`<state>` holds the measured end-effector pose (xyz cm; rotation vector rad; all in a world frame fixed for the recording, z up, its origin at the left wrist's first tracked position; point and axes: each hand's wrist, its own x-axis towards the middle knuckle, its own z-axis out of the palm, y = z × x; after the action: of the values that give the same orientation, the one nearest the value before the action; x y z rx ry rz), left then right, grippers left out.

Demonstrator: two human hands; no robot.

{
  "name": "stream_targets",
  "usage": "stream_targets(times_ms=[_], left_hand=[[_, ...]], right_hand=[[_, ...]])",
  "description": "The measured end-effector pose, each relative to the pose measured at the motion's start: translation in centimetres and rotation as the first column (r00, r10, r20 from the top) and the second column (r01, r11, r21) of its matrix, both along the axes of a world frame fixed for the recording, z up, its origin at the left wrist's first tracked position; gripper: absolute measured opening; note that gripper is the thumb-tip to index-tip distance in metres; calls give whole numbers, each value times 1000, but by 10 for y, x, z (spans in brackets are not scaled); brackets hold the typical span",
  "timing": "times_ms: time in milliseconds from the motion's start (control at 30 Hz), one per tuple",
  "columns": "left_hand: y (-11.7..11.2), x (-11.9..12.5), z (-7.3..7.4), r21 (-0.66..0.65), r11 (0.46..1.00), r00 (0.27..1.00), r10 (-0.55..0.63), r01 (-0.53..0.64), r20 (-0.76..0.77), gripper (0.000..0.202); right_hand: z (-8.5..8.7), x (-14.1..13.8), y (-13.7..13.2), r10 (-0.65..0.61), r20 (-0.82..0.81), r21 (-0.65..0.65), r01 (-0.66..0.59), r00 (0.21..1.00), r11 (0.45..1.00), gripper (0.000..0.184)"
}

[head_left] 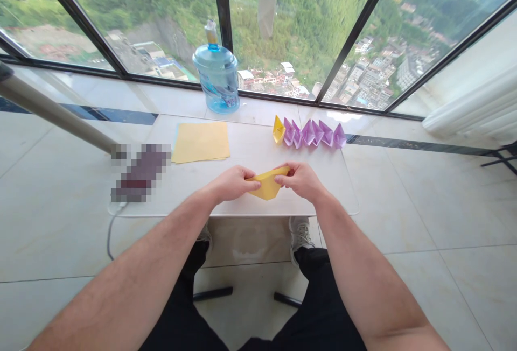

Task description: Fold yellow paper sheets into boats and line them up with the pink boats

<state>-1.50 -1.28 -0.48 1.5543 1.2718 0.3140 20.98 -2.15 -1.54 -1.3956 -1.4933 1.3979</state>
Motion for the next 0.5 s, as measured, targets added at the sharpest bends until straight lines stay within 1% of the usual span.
stream_targets(times_ms=[33, 100, 167, 233, 333, 400, 433, 500], left_hand=[[1, 1, 0, 9, 1000, 999, -30, 30, -34, 27], [3, 4, 0, 50, 997, 995, -60, 64, -85, 25], [4, 5, 1, 92, 994, 994, -55, 64, -95, 25], [6, 5, 0, 118, 991, 995, -52, 62, -87, 27], [7, 5, 0, 150, 987, 992, -49, 66, -113, 28], [7, 5, 0, 176, 981, 986, -58, 85, -154, 25], [8, 6, -1, 190, 977, 983, -65, 98, -172, 23], [8, 8, -3, 224, 965, 974, -88, 135, -208, 21]], right_hand=[[-2, 2, 0, 27, 29, -42, -25, 999, 999, 22], [-5, 5, 0, 32, 63, -105, -26, 998, 994, 16], [-6, 4, 0, 17, 57, -164, -7, 998, 987, 18], [-6, 4, 0, -26, 14, -216, 29, 1000, 976, 21], [-5, 7, 2, -79, -34, -278, 66, 996, 958, 20], [-5, 10, 3, -57, 43, -237, 65, 997, 969, 17], [-6, 11, 4, -38, 116, -178, 58, 993, 982, 16], [-8, 12, 4, -21, 291, -15, 26, 957, 1000, 14]])
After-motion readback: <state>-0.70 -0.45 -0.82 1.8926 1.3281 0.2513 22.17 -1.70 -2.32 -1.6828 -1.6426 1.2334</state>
